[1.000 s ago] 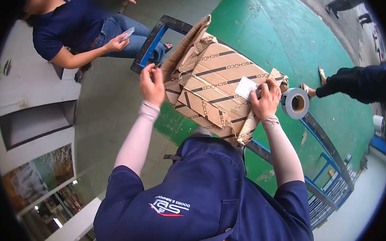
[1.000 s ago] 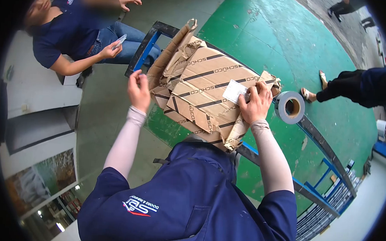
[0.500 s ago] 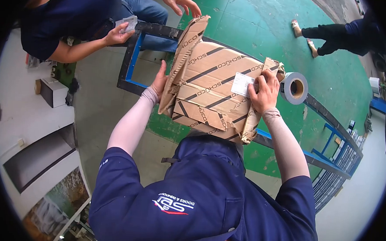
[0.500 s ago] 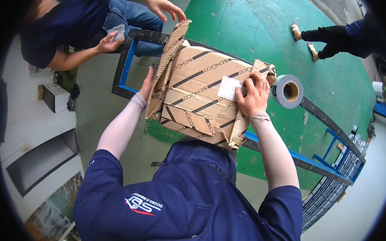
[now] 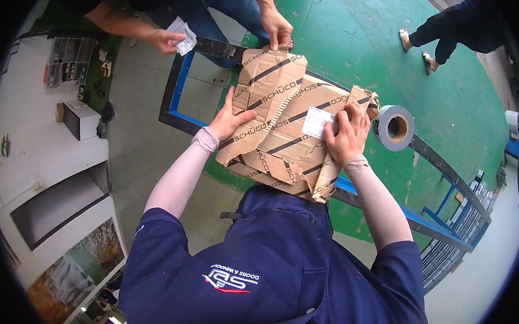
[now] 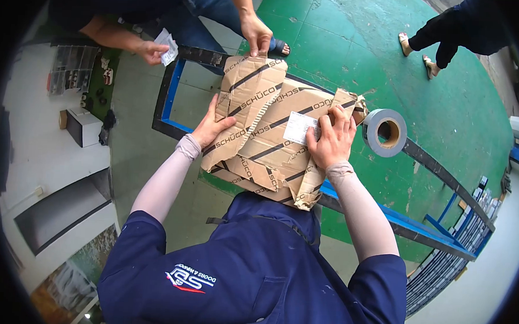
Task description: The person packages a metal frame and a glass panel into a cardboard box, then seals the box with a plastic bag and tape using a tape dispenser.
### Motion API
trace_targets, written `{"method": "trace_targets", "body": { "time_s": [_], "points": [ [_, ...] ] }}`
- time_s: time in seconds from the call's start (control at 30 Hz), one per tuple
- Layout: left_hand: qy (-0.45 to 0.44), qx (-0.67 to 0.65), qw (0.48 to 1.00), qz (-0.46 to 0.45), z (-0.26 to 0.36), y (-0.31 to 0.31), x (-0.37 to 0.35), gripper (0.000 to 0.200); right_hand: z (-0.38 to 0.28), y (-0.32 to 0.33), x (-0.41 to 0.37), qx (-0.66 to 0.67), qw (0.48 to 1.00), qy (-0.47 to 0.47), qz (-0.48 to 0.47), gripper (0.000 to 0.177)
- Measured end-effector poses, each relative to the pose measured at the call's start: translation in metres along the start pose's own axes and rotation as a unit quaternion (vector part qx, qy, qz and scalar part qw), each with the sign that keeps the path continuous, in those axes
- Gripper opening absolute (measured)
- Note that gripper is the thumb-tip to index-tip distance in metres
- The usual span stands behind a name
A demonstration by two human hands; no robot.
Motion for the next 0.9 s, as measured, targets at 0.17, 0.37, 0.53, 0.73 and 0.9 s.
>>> {"method": "trace_targets", "body": {
  "time_s": [0.17, 0.37, 0.53, 0.73, 0.9],
  "points": [
    [-0.109, 0.262, 0.95, 0.129, 0.019, -0.018, -0.005, 0.104, -0.002, 0.002, 0.001, -0.009, 1.0, -0.003, -0.001, 0.029],
    [-0.211, 0.317, 0.893, 0.24, 0.035, -0.049, -0.009, 0.095, -0.004, 0.002, 0.001, -0.009, 1.0, 0.002, 0.001, 0.029],
    [-0.192, 0.383, 0.866, 0.257, 0.042, -0.064, -0.015, 0.098, -0.005, 0.003, 0.0, -0.013, 1.0, 0.001, -0.011, 0.029],
    [-0.154, 0.443, 0.829, 0.306, 0.043, -0.101, -0.014, 0.111, -0.002, 0.005, 0.001, -0.003, 1.0, -0.006, -0.005, 0.031],
    [-0.028, 0.465, 0.846, 0.259, 0.087, -0.129, -0.03, 0.146, 0.0, 0.001, -0.003, 0.002, 1.0, -0.001, 0.011, 0.028]
  ]
}}
Point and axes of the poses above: each hand's wrist, its own x-axis towards the middle knuckle, its own y-axis out of the back of the hand, z = x × y, the point moved 2 cm from there along x, towards the middle knuckle, and after that the axes turned 14 degrees about y, right-handed, at the moved point
